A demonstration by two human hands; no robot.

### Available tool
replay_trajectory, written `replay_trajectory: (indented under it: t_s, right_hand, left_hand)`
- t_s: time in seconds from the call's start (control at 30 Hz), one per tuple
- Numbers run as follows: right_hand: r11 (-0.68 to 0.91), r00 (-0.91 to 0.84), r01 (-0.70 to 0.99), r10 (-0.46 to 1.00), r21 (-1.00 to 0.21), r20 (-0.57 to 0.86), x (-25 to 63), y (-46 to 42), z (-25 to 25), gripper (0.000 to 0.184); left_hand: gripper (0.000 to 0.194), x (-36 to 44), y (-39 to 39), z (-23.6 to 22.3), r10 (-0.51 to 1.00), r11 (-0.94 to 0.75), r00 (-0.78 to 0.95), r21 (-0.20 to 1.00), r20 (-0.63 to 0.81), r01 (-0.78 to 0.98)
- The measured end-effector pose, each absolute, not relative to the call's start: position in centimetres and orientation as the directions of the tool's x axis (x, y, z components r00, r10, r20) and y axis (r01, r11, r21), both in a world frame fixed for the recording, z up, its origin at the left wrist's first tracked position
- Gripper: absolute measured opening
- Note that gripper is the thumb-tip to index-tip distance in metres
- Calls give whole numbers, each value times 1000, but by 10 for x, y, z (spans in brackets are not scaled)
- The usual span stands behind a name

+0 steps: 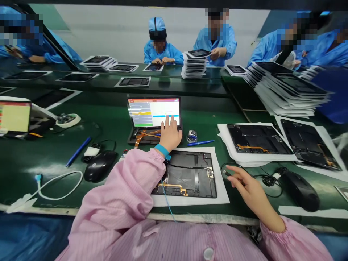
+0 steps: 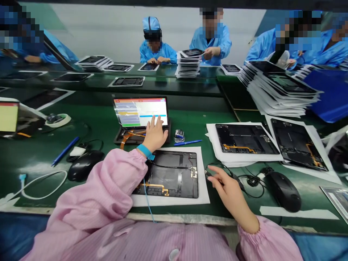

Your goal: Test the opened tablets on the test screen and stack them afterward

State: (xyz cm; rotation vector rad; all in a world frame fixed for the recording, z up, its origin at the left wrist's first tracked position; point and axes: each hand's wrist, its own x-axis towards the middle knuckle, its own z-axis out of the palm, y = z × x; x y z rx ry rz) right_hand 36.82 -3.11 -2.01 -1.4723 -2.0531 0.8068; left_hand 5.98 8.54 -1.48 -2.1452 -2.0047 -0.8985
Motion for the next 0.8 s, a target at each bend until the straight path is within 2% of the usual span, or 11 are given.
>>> replay_trajectory:
  t_s: [0.1,0.23,0.33,0.4,0.47,0.67,0.8]
  right_hand:
    - [320,-386,671,921,-668,54,366,-26,-13,23]
    - [472,-490,729,866,-496,103,356,-14,-11,21]
    - [508,-503,781,857,-363,116,349,-9,-16,22]
    - [518,-510,793,852,-320,114,347,-7,-20,22]
    - [519,-510,788,852,-331,119,346,-7,-23,21]
    - [477,-474,712,868,-515,147,351,-8,-24,21]
    - [481,-483,693,863,-538,149,356,-12,-23,20]
  left_hand:
    - [36,79,58,-1,909,-256,96,361,406,897]
    - [19,97,34,-6,918,-386,319,343,236,857]
    - [18,101,35,-24,919,-384,332,296,212,874]
    - [18,100,41,-33,923,-374,322,294,212,880]
    - [20,98,46,-36,928,-365,313,321,202,874]
    - [31,94,49,-32,923,-382,318,419,218,823]
    - [35,94,47,-34,947,-319,297,480,124,817]
